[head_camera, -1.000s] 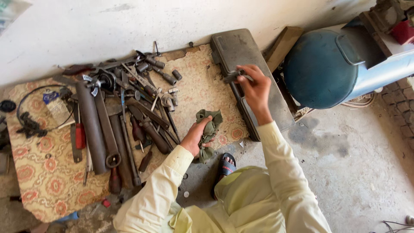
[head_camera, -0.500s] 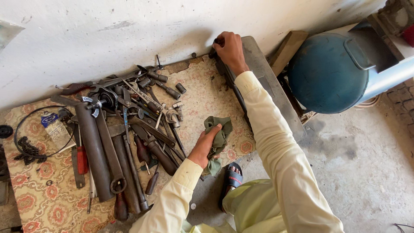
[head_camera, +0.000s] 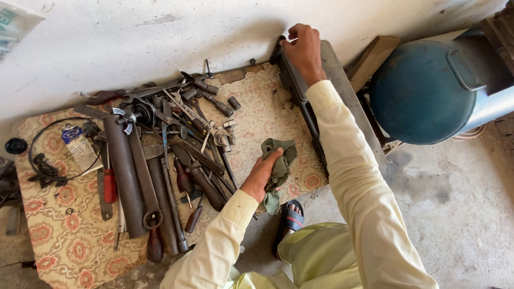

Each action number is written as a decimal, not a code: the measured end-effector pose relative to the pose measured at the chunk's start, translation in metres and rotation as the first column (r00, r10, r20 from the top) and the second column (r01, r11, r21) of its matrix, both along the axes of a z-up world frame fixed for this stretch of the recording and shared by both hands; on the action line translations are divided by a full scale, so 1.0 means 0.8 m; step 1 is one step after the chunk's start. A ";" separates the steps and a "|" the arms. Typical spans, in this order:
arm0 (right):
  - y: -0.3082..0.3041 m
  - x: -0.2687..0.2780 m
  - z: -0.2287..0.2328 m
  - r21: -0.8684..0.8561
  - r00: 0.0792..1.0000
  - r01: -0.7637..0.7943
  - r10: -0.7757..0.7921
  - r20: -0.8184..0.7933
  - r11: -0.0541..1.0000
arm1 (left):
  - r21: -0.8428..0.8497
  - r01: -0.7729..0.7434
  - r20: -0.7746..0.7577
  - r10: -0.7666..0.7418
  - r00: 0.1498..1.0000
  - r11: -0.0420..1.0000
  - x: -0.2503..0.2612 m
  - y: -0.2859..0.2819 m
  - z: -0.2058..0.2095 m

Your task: The person cleans various metal mechanical components and a tool case by hand using a cloth.

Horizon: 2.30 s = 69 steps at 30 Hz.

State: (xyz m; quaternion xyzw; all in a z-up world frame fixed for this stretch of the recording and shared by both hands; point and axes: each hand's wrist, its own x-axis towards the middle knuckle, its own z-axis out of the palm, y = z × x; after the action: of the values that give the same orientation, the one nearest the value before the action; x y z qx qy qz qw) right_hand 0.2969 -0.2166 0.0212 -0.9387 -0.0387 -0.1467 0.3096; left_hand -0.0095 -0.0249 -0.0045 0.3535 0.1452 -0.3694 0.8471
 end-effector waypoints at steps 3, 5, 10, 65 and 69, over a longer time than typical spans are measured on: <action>0.020 -0.029 0.019 0.010 0.994 -0.038 0.037 0.099 0.999 | 0.039 -0.019 -0.014 0.019 1.000 0.999 0.001 -0.001 -0.001; 0.038 -0.052 0.021 -0.057 0.959 -0.237 0.243 0.145 0.970 | 0.089 -0.040 -0.028 0.043 0.999 0.995 0.003 -0.001 -0.006; 0.094 -0.111 0.013 -0.134 0.785 -0.617 0.594 -0.177 0.776 | 0.056 -0.208 -0.060 0.211 0.976 0.977 0.012 -0.005 -0.043; 0.094 -0.425 0.054 -0.228 0.925 -0.306 0.346 0.160 0.924 | 0.771 -0.560 0.521 0.206 0.828 0.301 0.036 -0.023 -0.059; 0.083 -0.418 0.043 0.021 0.913 -0.394 0.389 0.121 0.919 | 0.559 -0.463 0.377 0.287 0.881 0.688 0.036 -0.007 -0.075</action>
State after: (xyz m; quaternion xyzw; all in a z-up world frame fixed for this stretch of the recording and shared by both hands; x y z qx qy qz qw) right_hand -0.0372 -0.1505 0.0558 -0.8948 -0.2401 -0.1362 0.3510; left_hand 0.0194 -0.0304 -0.0647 0.6253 0.2186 -0.0662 0.7463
